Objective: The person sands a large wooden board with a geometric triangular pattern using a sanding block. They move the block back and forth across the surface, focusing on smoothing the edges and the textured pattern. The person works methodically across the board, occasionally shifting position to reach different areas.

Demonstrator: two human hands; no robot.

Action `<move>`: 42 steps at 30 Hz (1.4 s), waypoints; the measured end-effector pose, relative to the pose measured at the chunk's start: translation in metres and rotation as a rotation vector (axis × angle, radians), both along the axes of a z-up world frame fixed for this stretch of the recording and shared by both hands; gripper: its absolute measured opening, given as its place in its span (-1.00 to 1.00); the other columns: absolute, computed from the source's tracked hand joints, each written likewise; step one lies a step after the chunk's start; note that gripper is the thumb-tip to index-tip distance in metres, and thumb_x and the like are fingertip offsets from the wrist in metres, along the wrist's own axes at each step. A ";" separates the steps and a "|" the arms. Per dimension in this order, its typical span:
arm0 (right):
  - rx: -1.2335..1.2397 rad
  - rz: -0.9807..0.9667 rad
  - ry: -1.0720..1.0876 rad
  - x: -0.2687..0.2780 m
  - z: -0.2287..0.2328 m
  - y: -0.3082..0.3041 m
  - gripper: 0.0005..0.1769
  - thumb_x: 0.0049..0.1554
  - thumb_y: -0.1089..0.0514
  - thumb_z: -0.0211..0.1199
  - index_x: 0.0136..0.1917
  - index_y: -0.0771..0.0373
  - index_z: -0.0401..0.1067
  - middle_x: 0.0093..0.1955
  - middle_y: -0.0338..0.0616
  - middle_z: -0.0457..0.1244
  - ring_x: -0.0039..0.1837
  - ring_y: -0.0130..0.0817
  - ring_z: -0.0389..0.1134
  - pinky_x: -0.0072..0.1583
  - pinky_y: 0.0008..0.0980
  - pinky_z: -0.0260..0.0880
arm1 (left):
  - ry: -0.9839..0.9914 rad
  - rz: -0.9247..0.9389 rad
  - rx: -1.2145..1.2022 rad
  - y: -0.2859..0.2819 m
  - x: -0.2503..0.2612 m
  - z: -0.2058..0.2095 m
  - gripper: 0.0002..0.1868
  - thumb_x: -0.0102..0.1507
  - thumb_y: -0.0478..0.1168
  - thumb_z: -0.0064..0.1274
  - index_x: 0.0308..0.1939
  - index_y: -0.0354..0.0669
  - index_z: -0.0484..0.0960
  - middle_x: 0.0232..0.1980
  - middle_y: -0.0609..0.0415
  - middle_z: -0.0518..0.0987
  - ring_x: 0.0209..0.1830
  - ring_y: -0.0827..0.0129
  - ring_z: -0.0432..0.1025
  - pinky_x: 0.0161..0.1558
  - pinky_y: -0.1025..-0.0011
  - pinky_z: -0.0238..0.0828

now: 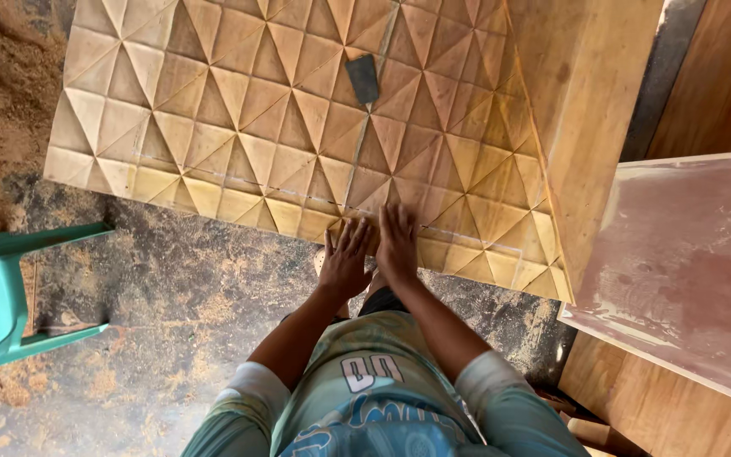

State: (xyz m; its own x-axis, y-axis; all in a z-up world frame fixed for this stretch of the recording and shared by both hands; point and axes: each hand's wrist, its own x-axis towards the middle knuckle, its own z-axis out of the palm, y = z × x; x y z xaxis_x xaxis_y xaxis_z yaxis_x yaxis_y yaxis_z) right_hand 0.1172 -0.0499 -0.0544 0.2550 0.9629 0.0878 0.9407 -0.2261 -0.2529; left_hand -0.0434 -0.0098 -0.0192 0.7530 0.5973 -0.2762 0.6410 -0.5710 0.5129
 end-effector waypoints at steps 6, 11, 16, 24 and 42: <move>0.042 -0.074 0.036 -0.015 -0.004 0.002 -0.29 0.20 0.20 0.08 0.58 0.40 0.06 0.59 0.20 0.04 0.67 0.08 -0.11 0.55 0.40 -0.26 | 0.011 -0.003 0.016 0.003 0.000 -0.002 0.13 0.13 0.05 0.21 0.65 0.04 -0.12 0.72 0.12 -0.16 0.71 0.12 -0.32 0.54 -0.29 -0.51; 0.063 -0.113 0.046 -0.019 0.005 0.007 -0.31 0.23 0.27 0.02 0.60 0.38 0.08 0.61 0.25 0.04 0.67 0.13 -0.05 0.57 0.33 -0.24 | 0.066 -0.011 -0.026 -0.002 0.000 0.001 0.11 0.14 0.06 0.21 0.64 0.04 -0.12 0.71 0.10 -0.19 0.71 0.09 -0.34 0.52 -0.35 -0.54; 0.117 -0.122 -0.003 -0.014 0.001 0.024 -0.30 0.21 0.31 0.01 0.61 0.40 0.07 0.61 0.22 0.06 0.68 0.12 0.00 0.62 0.31 -0.25 | 0.019 -0.031 0.048 0.003 0.001 -0.008 0.07 0.17 0.08 0.16 0.63 -0.06 -0.08 0.71 0.08 -0.17 0.71 0.10 -0.33 0.51 -0.38 -0.54; 0.106 -0.104 0.029 -0.017 0.010 0.022 -0.27 0.17 0.35 0.10 0.59 0.39 0.09 0.62 0.23 0.02 0.68 0.12 -0.05 0.59 0.29 -0.24 | -0.012 -0.023 0.033 0.007 0.002 0.001 0.04 0.19 0.06 0.17 0.63 -0.05 -0.05 0.69 0.10 -0.18 0.69 0.11 -0.34 0.50 -0.39 -0.54; 0.124 -0.122 0.106 -0.033 -0.006 0.005 -0.29 0.17 0.26 0.13 0.55 0.47 0.12 0.58 0.27 0.03 0.66 0.22 -0.05 0.59 0.26 -0.17 | 0.025 -0.047 0.038 -0.005 -0.011 -0.006 0.06 0.12 -0.01 0.19 0.62 -0.03 -0.02 0.72 0.09 -0.15 0.72 0.07 -0.29 0.53 -0.38 -0.49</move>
State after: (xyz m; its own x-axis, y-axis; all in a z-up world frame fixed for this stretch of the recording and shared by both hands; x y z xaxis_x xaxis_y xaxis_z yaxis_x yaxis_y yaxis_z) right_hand 0.0843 -0.0453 -0.0608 0.3835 0.9076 0.1707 0.8749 -0.2978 -0.3820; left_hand -0.0548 -0.0144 -0.0255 0.7736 0.5721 -0.2726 0.6253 -0.6194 0.4747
